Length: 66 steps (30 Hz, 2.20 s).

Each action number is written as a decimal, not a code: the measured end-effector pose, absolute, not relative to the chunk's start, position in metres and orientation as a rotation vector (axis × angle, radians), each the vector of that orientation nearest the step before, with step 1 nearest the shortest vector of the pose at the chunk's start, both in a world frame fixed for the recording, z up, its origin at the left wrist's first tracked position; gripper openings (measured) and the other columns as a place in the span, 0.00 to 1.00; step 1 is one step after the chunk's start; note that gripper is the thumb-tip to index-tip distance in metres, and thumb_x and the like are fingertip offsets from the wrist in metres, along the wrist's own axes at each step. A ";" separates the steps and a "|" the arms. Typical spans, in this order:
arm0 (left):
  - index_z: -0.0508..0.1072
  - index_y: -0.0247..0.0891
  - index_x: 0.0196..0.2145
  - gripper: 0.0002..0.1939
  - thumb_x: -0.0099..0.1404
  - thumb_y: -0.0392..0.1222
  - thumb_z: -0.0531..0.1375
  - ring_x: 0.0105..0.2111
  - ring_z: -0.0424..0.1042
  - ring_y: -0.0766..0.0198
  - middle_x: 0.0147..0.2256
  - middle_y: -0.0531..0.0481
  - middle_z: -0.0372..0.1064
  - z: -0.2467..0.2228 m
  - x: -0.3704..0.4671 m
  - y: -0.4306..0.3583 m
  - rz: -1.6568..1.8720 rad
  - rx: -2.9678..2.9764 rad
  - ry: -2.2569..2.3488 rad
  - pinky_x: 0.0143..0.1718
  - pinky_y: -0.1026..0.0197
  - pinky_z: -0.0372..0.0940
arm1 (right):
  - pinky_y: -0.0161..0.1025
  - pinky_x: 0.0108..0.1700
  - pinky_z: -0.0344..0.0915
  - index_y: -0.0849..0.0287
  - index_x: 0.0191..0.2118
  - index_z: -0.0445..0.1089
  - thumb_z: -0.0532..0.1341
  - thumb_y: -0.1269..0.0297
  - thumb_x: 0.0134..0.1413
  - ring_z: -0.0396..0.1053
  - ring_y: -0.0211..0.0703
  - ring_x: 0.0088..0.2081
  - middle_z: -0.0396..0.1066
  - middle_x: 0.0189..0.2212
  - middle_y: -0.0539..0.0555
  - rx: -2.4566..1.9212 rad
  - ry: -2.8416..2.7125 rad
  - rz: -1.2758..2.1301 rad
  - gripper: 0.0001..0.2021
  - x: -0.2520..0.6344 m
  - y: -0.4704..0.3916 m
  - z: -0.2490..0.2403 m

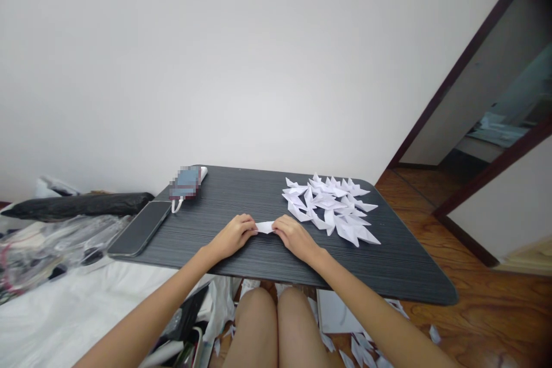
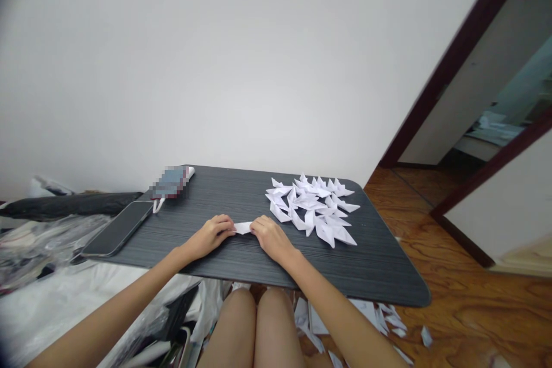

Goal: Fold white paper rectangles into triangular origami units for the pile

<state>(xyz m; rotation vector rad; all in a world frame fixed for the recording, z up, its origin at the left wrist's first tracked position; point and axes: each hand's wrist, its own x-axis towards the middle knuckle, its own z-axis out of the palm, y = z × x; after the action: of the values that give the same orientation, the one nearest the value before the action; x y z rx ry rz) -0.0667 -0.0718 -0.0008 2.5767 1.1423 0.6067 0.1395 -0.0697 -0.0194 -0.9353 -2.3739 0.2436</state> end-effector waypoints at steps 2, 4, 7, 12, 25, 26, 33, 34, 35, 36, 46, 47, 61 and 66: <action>0.70 0.35 0.30 0.14 0.63 0.41 0.47 0.34 0.63 0.65 0.31 0.47 0.65 -0.002 -0.067 -0.066 0.631 2.520 1.136 0.38 0.63 0.56 | 0.37 0.38 0.57 0.61 0.30 0.66 0.50 0.71 0.54 0.61 0.40 0.35 0.66 0.29 0.54 -0.953 -2.322 0.350 0.09 0.139 -0.065 -0.020; 0.70 0.34 0.28 0.15 0.62 0.41 0.47 0.32 0.63 0.65 0.29 0.47 0.65 -0.003 -0.067 -0.061 0.630 2.479 1.160 0.36 0.64 0.57 | 0.36 0.37 0.57 0.62 0.28 0.67 0.51 0.70 0.53 0.62 0.39 0.33 0.66 0.27 0.53 -1.021 -2.272 0.431 0.09 0.139 -0.059 -0.020; 0.70 0.34 0.27 0.13 0.60 0.41 0.50 0.28 0.63 0.66 0.26 0.49 0.66 -0.004 -0.066 -0.054 0.616 2.380 1.282 0.32 0.65 0.57 | 0.34 0.32 0.56 0.62 0.27 0.69 0.54 0.69 0.50 0.62 0.37 0.28 0.67 0.24 0.52 -1.158 -2.217 0.552 0.08 0.139 -0.047 -0.018; 0.70 0.35 0.30 0.09 0.55 0.43 0.54 0.22 0.61 0.68 0.21 0.53 0.62 -0.005 -0.063 -0.046 0.553 2.241 1.462 0.25 0.66 0.54 | 0.31 0.25 0.53 0.63 0.26 0.69 0.60 0.69 0.42 0.60 0.34 0.22 0.65 0.19 0.49 -1.368 -2.196 0.782 0.03 0.136 -0.029 -0.014; 0.68 0.36 0.33 0.12 0.59 0.30 0.45 0.35 0.60 0.64 0.33 0.47 0.60 -0.013 -0.054 -0.057 0.645 2.572 1.252 0.39 0.60 0.58 | 0.37 0.40 0.58 0.61 0.31 0.64 0.50 0.78 0.50 0.59 0.39 0.37 0.61 0.32 0.54 -1.108 -2.419 0.191 0.09 0.129 -0.059 -0.011; 0.68 0.35 0.33 0.13 0.60 0.30 0.44 0.35 0.61 0.64 0.33 0.47 0.60 -0.012 -0.054 -0.059 0.635 2.585 1.207 0.39 0.61 0.58 | 0.37 0.40 0.58 0.62 0.32 0.64 0.48 0.79 0.51 0.59 0.39 0.37 0.62 0.32 0.54 -1.078 -2.435 0.176 0.10 0.129 -0.062 -0.012; 0.70 0.35 0.34 0.13 0.63 0.38 0.46 0.37 0.62 0.63 0.35 0.46 0.62 -0.006 -0.068 -0.074 0.598 2.663 1.154 0.41 0.61 0.59 | 0.40 0.46 0.59 0.65 0.43 0.63 0.48 0.74 0.53 0.58 0.43 0.44 0.62 0.41 0.59 -1.018 -2.439 0.153 0.13 0.148 -0.086 -0.015; 0.70 0.35 0.34 0.14 0.63 0.37 0.46 0.37 0.62 0.64 0.36 0.46 0.62 -0.006 -0.071 -0.076 0.599 2.661 1.155 0.41 0.61 0.59 | 0.41 0.46 0.59 0.65 0.43 0.63 0.48 0.73 0.53 0.58 0.43 0.45 0.62 0.42 0.59 -1.020 -2.440 0.158 0.13 0.150 -0.088 -0.014; 0.70 0.35 0.34 0.14 0.63 0.37 0.45 0.37 0.63 0.64 0.36 0.45 0.62 -0.007 -0.073 -0.078 0.612 2.651 1.153 0.42 0.61 0.59 | 0.41 0.46 0.59 0.65 0.42 0.63 0.48 0.73 0.53 0.58 0.43 0.44 0.62 0.42 0.59 -1.028 -2.436 0.169 0.12 0.151 -0.089 -0.012; 0.70 0.35 0.33 0.14 0.63 0.36 0.45 0.38 0.63 0.64 0.37 0.45 0.62 -0.008 -0.075 -0.080 0.639 2.633 1.148 0.43 0.61 0.59 | 0.41 0.45 0.59 0.64 0.40 0.65 0.48 0.72 0.54 0.59 0.43 0.44 0.63 0.41 0.59 -1.047 -2.424 0.185 0.12 0.152 -0.090 -0.011; 0.70 0.34 0.24 0.05 0.53 0.34 0.55 0.36 0.63 0.62 0.34 0.46 0.62 -0.013 -0.064 -0.067 0.915 2.331 1.413 0.40 0.59 0.59 | 0.46 0.43 0.55 0.60 0.41 0.63 0.61 0.63 0.41 0.55 0.51 0.44 0.58 0.42 0.59 -1.483 -2.085 0.355 0.17 0.113 -0.059 -0.024; 0.70 0.35 0.24 0.03 0.52 0.34 0.56 0.37 0.63 0.61 0.34 0.47 0.62 -0.013 -0.064 -0.065 0.929 2.298 1.447 0.40 0.58 0.59 | 0.46 0.43 0.55 0.59 0.40 0.63 0.62 0.63 0.39 0.55 0.51 0.45 0.58 0.42 0.59 -1.503 -2.063 0.399 0.18 0.111 -0.057 -0.026; 0.60 0.34 0.39 0.18 0.53 0.46 0.58 0.18 0.64 0.72 0.26 0.51 0.64 0.006 -0.052 -0.009 1.199 1.328 0.864 0.17 0.70 0.53 | 0.32 0.23 0.57 0.60 0.30 0.63 0.56 0.66 0.43 0.60 0.34 0.20 0.64 0.20 0.48 -0.951 -1.557 0.979 0.06 0.137 -0.007 -0.003; 0.64 0.30 0.30 0.15 0.55 0.48 0.56 0.19 0.65 0.71 0.26 0.46 0.67 0.025 -0.024 0.015 1.265 1.191 0.595 0.19 0.69 0.56 | 0.32 0.28 0.60 0.60 0.29 0.65 0.57 0.69 0.40 0.64 0.36 0.29 0.66 0.31 0.51 -0.805 -1.573 0.857 0.06 0.150 0.017 0.018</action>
<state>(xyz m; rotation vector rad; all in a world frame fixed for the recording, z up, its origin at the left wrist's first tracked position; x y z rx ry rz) -0.0239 0.0154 0.0247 1.1913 0.5951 1.2652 0.1502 0.0174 0.0183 -0.8052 -1.5734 0.8571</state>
